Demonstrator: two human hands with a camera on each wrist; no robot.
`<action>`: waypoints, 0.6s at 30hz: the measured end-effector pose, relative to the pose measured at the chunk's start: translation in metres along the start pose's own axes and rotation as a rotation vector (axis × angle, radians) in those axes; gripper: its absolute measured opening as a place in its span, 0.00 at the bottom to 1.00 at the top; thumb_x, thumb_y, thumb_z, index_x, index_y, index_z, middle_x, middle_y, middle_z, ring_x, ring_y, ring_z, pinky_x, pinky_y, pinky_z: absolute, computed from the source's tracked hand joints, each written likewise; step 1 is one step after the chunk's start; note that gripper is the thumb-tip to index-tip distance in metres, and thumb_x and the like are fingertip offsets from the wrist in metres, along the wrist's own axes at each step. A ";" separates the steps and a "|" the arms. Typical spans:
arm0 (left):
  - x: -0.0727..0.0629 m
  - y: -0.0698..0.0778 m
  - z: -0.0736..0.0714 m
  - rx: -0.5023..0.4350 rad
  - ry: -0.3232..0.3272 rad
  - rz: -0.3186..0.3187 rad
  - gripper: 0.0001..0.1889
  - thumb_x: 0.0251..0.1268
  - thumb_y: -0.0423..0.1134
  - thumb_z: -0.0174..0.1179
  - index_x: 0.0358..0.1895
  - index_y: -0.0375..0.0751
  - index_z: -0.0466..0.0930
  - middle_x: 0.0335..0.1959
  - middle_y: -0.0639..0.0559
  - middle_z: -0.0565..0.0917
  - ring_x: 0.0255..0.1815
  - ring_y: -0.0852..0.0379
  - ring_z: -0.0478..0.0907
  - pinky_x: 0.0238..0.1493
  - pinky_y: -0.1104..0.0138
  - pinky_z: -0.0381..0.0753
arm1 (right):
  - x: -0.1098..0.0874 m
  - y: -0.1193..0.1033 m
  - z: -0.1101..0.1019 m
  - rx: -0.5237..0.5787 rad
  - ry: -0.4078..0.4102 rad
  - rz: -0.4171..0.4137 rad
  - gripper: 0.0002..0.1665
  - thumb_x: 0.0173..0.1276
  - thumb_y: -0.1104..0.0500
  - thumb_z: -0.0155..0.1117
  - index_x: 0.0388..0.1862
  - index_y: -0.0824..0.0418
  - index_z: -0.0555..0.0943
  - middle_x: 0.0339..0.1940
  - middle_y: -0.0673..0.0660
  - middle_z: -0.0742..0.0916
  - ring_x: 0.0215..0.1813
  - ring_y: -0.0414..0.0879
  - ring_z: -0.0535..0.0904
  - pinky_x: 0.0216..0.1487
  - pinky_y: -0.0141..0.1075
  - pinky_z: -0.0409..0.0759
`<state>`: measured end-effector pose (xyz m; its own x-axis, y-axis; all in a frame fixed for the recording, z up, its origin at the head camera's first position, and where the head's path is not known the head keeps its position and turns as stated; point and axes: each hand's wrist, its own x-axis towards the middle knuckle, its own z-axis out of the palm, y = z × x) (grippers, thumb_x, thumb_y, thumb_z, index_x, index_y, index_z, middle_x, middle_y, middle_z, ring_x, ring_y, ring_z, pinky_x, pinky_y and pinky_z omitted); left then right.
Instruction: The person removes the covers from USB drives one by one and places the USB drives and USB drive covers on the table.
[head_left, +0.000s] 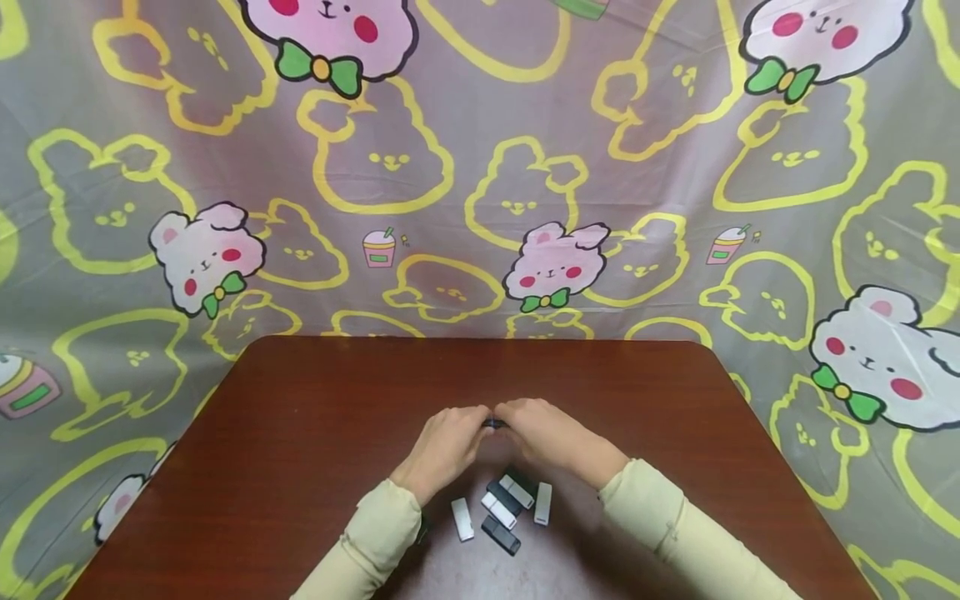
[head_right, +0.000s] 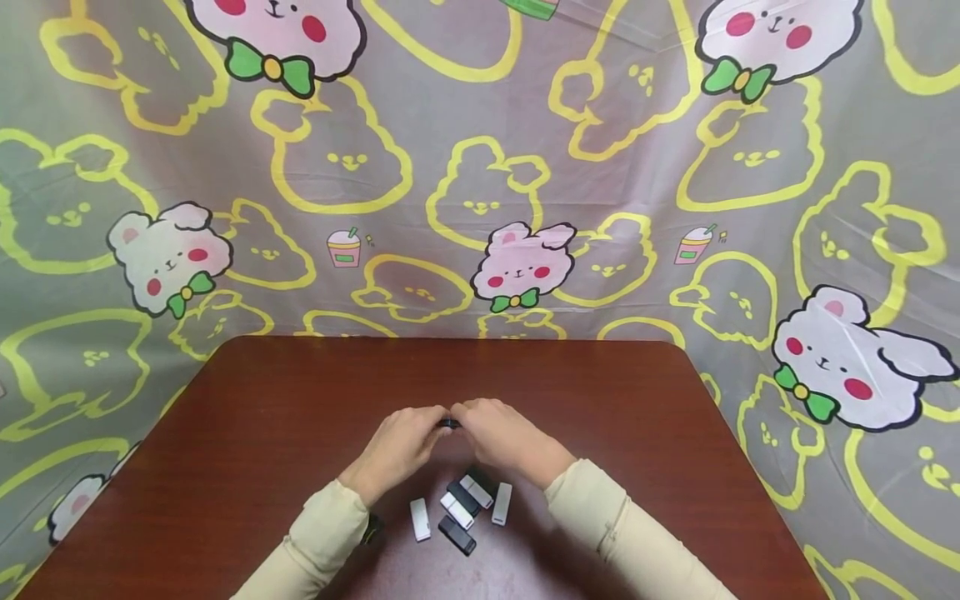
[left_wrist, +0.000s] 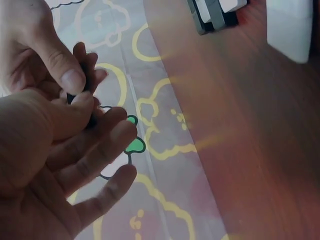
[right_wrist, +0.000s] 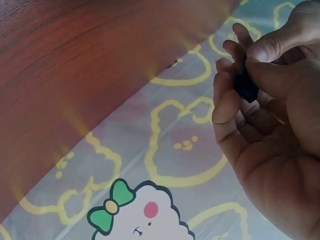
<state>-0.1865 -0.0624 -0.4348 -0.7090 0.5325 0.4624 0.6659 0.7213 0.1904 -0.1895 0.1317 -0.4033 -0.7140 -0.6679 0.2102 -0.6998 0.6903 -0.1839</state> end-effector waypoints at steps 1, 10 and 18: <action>0.000 0.000 0.000 0.005 -0.002 0.017 0.06 0.66 0.38 0.67 0.35 0.44 0.79 0.26 0.54 0.85 0.27 0.54 0.83 0.28 0.62 0.80 | -0.001 0.000 0.000 -0.002 -0.002 0.000 0.06 0.70 0.62 0.66 0.44 0.53 0.82 0.39 0.48 0.89 0.42 0.43 0.84 0.48 0.40 0.85; -0.001 -0.004 0.000 -0.051 0.063 0.122 0.02 0.68 0.36 0.64 0.36 0.43 0.82 0.27 0.56 0.84 0.29 0.57 0.84 0.32 0.64 0.82 | -0.005 0.001 0.002 -0.060 0.052 -0.019 0.10 0.67 0.63 0.69 0.45 0.51 0.83 0.39 0.47 0.90 0.42 0.42 0.85 0.48 0.40 0.85; 0.001 -0.006 -0.003 -0.100 0.059 0.174 0.06 0.66 0.30 0.64 0.30 0.41 0.83 0.19 0.55 0.78 0.23 0.59 0.79 0.29 0.68 0.79 | -0.009 0.004 0.000 0.016 0.038 -0.046 0.17 0.69 0.66 0.64 0.53 0.51 0.84 0.42 0.46 0.89 0.44 0.39 0.84 0.51 0.37 0.86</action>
<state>-0.1900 -0.0673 -0.4330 -0.5685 0.6159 0.5453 0.7989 0.5716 0.1873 -0.1858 0.1400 -0.4061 -0.6801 -0.6872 0.2552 -0.7322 0.6544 -0.1889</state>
